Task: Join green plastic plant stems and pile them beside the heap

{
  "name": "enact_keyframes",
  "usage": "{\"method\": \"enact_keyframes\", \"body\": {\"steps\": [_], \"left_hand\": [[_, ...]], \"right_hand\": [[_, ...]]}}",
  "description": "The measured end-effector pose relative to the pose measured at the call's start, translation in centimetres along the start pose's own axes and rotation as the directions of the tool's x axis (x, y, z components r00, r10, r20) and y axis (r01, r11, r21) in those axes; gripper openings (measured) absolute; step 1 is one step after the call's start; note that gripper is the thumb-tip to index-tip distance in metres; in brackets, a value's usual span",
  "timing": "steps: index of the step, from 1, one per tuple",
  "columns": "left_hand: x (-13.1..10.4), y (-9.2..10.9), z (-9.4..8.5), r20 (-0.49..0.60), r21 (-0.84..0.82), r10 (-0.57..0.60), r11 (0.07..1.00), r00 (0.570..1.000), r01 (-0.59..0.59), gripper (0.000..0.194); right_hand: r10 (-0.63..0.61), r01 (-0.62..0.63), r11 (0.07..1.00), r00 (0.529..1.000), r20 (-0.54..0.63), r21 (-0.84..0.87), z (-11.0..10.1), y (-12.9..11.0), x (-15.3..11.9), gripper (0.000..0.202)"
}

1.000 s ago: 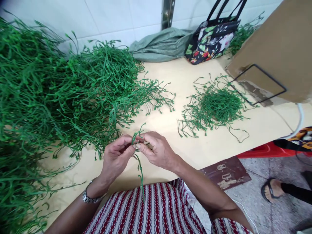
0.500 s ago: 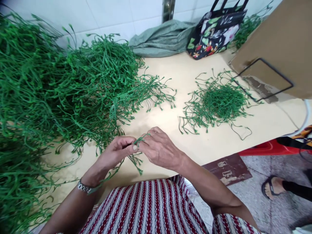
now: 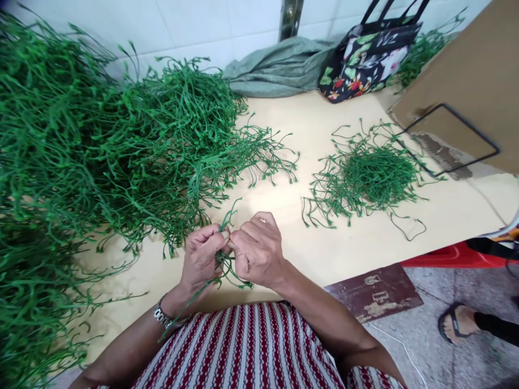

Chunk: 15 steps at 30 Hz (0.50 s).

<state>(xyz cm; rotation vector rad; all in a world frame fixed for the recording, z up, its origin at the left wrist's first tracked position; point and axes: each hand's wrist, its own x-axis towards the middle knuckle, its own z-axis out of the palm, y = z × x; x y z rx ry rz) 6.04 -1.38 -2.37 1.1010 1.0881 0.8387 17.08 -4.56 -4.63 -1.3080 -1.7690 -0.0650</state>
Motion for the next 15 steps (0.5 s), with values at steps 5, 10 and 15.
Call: {"method": "enact_keyframes", "body": {"steps": [5, 10, 15], "left_hand": [[0.4, -0.2, -0.9, 0.047, -0.047, 0.052, 0.998, 0.998, -0.049, 0.028], [1.2, 0.2, -2.2, 0.254, -0.173, -0.024, 0.982, 0.967, 0.07, 0.026], [1.3, 0.0, -3.1, 0.315, -0.237, -0.062, 0.961, 0.947, 0.142, 0.015]], "right_hand": [[0.012, -0.01, 0.998, 1.0, 0.028, -0.07, -1.7, 1.5, 0.4, 0.019], [0.064, -0.068, 0.924, 0.998, -0.023, -0.377, -6.3, 6.1, 0.6, 0.014], [0.222, -0.215, 0.692, 0.972, -0.081, -0.689, -9.6, 12.8, -1.2, 0.024]]}}
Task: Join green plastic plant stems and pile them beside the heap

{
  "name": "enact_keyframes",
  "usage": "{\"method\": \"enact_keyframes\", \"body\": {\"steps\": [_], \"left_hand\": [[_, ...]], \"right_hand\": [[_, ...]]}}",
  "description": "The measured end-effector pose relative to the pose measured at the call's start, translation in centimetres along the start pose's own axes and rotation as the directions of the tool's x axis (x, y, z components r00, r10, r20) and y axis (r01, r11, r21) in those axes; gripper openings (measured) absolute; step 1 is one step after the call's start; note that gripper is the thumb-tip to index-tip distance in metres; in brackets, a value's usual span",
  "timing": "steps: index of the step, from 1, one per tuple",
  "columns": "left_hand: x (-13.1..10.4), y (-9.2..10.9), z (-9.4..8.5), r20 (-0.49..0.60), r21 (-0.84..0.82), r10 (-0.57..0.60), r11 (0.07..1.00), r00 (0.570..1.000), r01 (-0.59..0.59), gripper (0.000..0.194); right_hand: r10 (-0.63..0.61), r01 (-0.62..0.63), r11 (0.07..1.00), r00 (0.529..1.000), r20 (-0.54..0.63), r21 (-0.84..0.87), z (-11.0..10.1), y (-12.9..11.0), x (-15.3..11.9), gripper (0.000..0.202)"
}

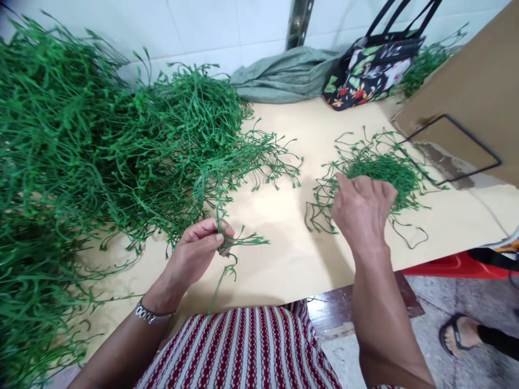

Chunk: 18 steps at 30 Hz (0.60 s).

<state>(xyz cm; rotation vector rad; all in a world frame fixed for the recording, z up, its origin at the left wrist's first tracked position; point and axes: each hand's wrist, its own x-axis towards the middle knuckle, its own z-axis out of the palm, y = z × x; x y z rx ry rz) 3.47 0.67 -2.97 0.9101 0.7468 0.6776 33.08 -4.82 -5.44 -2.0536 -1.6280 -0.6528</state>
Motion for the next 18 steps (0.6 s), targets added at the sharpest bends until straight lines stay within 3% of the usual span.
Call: {"method": "enact_keyframes", "body": {"steps": [2, 4, 6, 8, 10, 12, 13, 15, 18], "left_hand": [[-0.1, -0.2, -0.3, -0.005, 0.032, 0.015, 0.999, 1.0, -0.014, 0.014], [-0.1, -0.5, -0.4, -0.021, 0.075, 0.038, 0.997, 0.999, -0.037, 0.013], [-0.2, -0.6, -0.4, -0.052, 0.113, 0.071, 0.992, 0.996, -0.065, 0.013], [-0.3, -0.6, -0.2, -0.081, 0.165, 0.114, 0.981, 0.99, -0.099, 0.013], [-0.3, -0.4, 0.2, -0.081, 0.249, 0.155, 0.96, 0.985, -0.13, 0.01], [-0.4, -0.2, 0.6, -0.056, 0.323, 0.191, 0.932, 0.98, -0.163, 0.005], [-0.5, -0.2, 0.8, -0.046, 0.354, 0.215, 0.917, 0.976, -0.185, 0.004], [-0.5, -0.2, 1.0, -0.041, 0.421, 0.29, 0.873, 0.956, -0.247, 0.002], [-0.5, -0.4, 1.0, -0.043, 0.507, 0.384, 0.804, 0.922, -0.311, 0.006]], "right_hand": [[0.005, -0.003, 0.999, 0.999, 0.038, -0.05, 0.8, 1.5, -0.4, 0.019], [0.022, -0.02, 0.999, 0.999, 0.032, -0.039, 0.9, 1.5, -0.4, 0.016], [0.043, -0.042, 0.998, 0.999, -0.01, 0.055, 0.0, 0.0, 0.0, 0.017], [0.025, -0.02, 0.957, 1.0, -0.012, 0.29, -1.5, -2.9, 0.7, 0.018], [-0.1, 0.032, 0.786, 0.992, 0.075, 0.618, -2.9, -6.4, 1.2, 0.017], [-0.353, 0.038, 0.56, 0.915, 0.197, 0.828, -3.6, -9.7, 1.5, 0.014], [-0.432, 0.024, 0.492, 0.875, 0.22, 0.87, -3.7, -11.0, 1.4, 0.012], [-0.482, -0.015, 0.443, 0.839, 0.252, 0.896, -3.3, -12.7, 1.0, 0.01], [-0.449, -0.024, 0.447, 0.859, 0.247, 0.894, -2.6, -13.4, 0.0, 0.009]]}}
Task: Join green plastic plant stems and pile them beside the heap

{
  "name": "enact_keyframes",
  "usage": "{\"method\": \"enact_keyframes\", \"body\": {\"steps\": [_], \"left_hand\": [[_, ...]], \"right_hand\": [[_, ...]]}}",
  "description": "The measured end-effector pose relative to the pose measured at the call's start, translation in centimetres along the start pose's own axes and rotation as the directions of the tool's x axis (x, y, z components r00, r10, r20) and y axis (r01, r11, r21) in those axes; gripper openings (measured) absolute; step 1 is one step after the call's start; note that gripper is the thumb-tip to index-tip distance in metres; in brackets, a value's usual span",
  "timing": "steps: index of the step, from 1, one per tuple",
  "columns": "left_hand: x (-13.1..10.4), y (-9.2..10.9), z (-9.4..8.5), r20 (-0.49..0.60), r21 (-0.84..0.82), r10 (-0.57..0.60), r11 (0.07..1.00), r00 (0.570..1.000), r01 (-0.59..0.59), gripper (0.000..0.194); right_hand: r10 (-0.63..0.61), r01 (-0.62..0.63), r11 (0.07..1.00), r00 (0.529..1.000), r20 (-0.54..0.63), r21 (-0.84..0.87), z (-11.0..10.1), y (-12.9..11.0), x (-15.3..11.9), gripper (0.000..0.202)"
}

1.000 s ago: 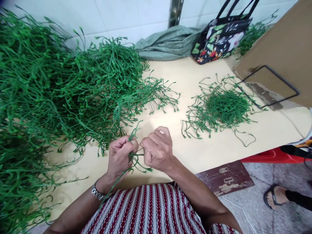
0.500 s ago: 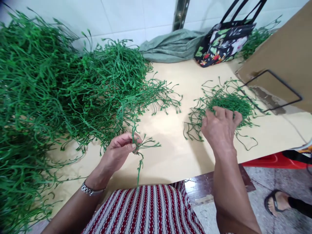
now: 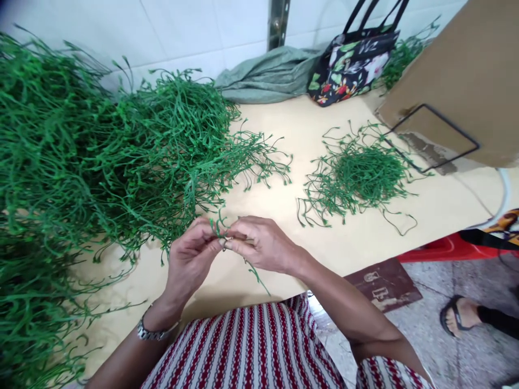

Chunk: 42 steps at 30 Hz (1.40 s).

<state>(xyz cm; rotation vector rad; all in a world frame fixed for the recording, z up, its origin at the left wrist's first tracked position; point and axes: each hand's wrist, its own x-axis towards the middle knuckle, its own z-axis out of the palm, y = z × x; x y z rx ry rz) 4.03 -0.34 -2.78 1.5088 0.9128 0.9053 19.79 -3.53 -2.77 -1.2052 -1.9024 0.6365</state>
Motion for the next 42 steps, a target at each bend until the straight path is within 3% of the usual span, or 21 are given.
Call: {"method": "enact_keyframes", "body": {"steps": [5, 9, 13, 16, 19, 24, 27, 29, 32, 36, 42], "left_hand": [[-0.1, -0.3, 0.0, -0.021, 0.063, 0.068, 0.996, 0.997, -0.067, 0.005], [-0.2, -0.1, -0.4, 0.073, 0.039, -0.019, 0.999, 0.997, 0.016, 0.002], [-0.1, 0.0, -0.8, 0.229, -0.075, -0.097, 0.99, 0.969, 0.117, 0.013], [0.0, 0.1, -0.9, 0.261, -0.013, -0.124, 0.991, 0.957, 0.132, 0.016], [0.1, 0.3, -1.0, 0.263, 0.136, -0.117, 0.987, 0.958, 0.083, 0.019], [0.2, 1.1, -1.3, 0.323, 0.352, -0.004, 0.928, 0.946, -0.117, 0.025], [0.4, 1.3, -1.6, 0.411, 0.316, -0.017, 0.94, 0.912, -0.125, 0.024], [0.5, 1.2, -1.7, 0.453, 0.195, -0.079, 0.981, 0.888, -0.012, 0.026], [0.6, 0.8, -1.7, 0.49, 0.014, -0.184, 0.979, 0.852, 0.203, 0.028], [0.3, 0.3, -1.2, 0.472, -0.087, -0.254, 0.939, 0.844, 0.332, 0.03], [0.1, 0.0, -0.7, 0.47, -0.088, -0.28, 0.929, 0.837, 0.36, 0.028]], "right_hand": [[-0.11, 0.104, 0.988, 0.992, -0.053, -0.116, 0.5, 0.4, -0.8, 0.008], [-0.119, 0.108, 0.989, 0.986, -0.114, -0.1, 0.8, 0.2, -1.0, 0.01], [-0.103, 0.093, 0.993, 0.983, -0.155, -0.07, 1.2, 0.1, -1.2, 0.011], [-0.145, 0.122, 0.983, 0.974, -0.177, -0.135, 1.5, 0.2, -1.4, 0.012], [-0.193, 0.15, 0.954, 0.97, -0.148, -0.261, 1.6, 0.2, -1.6, 0.014], [-0.233, 0.19, 0.872, 0.972, -0.04, -0.451, 1.5, 0.1, -1.8, 0.018], [-0.252, 0.237, 0.917, 0.968, -0.006, -0.32, 1.5, 0.0, -1.8, 0.017], [-0.23, 0.231, 0.966, 0.973, 0.025, -0.115, 1.5, 0.1, -1.7, 0.016], [-0.109, 0.081, 0.978, 0.985, 0.135, 0.193, 1.3, 0.3, -1.6, 0.015], [0.017, -0.127, 0.893, 0.969, 0.248, 0.432, 1.0, 0.4, -1.6, 0.017], [0.126, -0.362, 0.716, 0.908, 0.401, 0.597, 1.1, 0.4, -2.1, 0.023]]}}
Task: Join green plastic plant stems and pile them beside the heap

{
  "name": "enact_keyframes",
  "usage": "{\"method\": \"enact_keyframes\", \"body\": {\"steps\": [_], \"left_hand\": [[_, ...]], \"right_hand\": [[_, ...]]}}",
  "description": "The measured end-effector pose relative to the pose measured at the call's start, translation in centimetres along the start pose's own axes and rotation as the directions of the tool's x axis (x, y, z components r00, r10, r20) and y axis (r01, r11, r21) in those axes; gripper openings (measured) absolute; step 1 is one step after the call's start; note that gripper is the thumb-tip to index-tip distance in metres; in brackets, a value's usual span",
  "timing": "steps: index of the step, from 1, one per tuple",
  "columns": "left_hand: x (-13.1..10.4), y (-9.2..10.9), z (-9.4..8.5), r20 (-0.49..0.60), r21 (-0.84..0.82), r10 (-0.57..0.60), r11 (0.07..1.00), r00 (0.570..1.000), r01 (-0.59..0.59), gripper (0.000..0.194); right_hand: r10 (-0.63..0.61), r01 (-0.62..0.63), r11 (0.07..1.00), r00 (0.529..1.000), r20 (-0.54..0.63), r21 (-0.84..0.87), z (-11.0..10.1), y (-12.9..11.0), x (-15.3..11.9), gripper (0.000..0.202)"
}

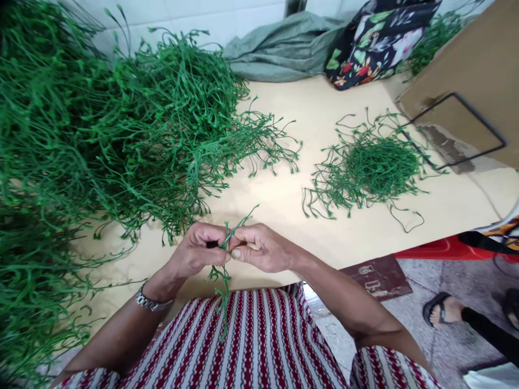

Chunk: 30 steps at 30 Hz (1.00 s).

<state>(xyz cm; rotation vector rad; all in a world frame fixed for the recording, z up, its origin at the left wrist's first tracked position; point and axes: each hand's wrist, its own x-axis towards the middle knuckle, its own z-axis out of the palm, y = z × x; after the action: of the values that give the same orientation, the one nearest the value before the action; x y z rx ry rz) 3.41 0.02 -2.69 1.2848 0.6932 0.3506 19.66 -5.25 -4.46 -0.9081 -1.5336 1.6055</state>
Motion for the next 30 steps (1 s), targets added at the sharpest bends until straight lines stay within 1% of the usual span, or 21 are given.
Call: {"method": "enact_keyframes", "body": {"steps": [5, 10, 12, 13, 15, 16, 18, 20, 21, 22, 23, 25, 27, 30], "left_hand": [[0.0, -0.3, -0.1, 0.038, -0.032, -0.029, 0.999, 0.999, 0.03, 0.026], [-0.1, -0.7, -0.3, 0.064, -0.048, -0.025, 0.998, 0.998, 0.028, 0.023], [-0.2, -0.6, -0.3, 0.07, -0.015, -0.011, 1.0, 0.997, 0.013, 0.023], [-0.2, -0.4, -0.3, 0.069, 0.031, 0.014, 0.999, 0.997, -0.016, 0.024], [-0.4, 0.0, -0.2, 0.057, 0.194, 0.11, 0.974, 0.992, -0.12, 0.024], [-0.4, 0.2, -0.1, 0.05, 0.303, 0.173, 0.936, 0.984, -0.18, 0.023], [-0.6, 0.6, 0.1, 0.049, 0.516, 0.269, 0.817, 0.962, -0.255, 0.021], [-0.9, 0.8, 0.3, 0.069, 0.667, 0.293, 0.698, 0.954, -0.263, 0.018], [-0.9, 0.8, 0.4, 0.078, 0.71, 0.286, 0.657, 0.955, -0.255, 0.017], [-1.0, 0.8, 0.5, 0.086, 0.731, 0.273, 0.636, 0.958, -0.247, 0.017], [-1.1, 0.8, 0.5, 0.093, 0.734, 0.26, 0.635, 0.961, -0.243, 0.017], [-1.0, 0.6, 0.6, 0.099, 0.681, 0.241, 0.691, 0.965, -0.242, 0.02], [-0.8, 0.4, 0.6, 0.104, 0.56, 0.23, 0.791, 0.968, -0.248, 0.026], [-0.5, -0.1, 0.5, 0.107, 0.313, 0.225, 0.917, 0.969, -0.247, 0.03]], "right_hand": [[0.075, -0.076, 0.995, 0.997, 0.005, 0.069, 0.1, -0.1, -0.2, 0.029], [0.089, -0.089, 0.984, 0.996, 0.007, 0.152, 0.5, -0.1, -0.3, 0.033], [0.084, -0.084, 0.981, 0.996, 0.004, 0.173, 0.5, 0.1, -0.4, 0.034], [0.086, -0.085, 0.982, 0.996, -0.001, 0.168, 0.4, 0.2, -0.4, 0.035], [0.094, -0.091, 0.988, 0.995, -0.017, 0.125, 0.2, 0.4, -0.5, 0.037], [0.096, -0.093, 0.991, 0.995, -0.022, 0.093, 0.0, 0.4, -0.5, 0.037], [0.099, -0.099, 0.995, 0.995, -0.026, 0.027, -0.3, 0.5, -0.4, 0.037], [0.092, -0.093, 0.996, 0.995, -0.035, -0.018, -0.6, 0.6, -0.3, 0.034], [0.088, -0.089, 0.996, 0.995, -0.039, -0.027, -0.6, 0.7, -0.2, 0.033], [0.084, -0.085, 0.996, 0.996, -0.036, -0.024, -0.6, 0.8, -0.2, 0.031], [0.085, -0.085, 0.996, 0.996, -0.021, -0.015, -0.6, 0.9, -0.1, 0.029], [0.088, -0.089, 0.996, 0.996, 0.013, 0.02, -0.5, 1.1, -0.1, 0.024], [0.084, -0.084, 0.994, 0.996, 0.007, 0.067, -0.2, 1.2, -0.1, 0.019], [0.079, -0.068, 0.981, 0.995, -0.057, 0.179, 0.5, 1.3, -0.2, 0.017]]}}
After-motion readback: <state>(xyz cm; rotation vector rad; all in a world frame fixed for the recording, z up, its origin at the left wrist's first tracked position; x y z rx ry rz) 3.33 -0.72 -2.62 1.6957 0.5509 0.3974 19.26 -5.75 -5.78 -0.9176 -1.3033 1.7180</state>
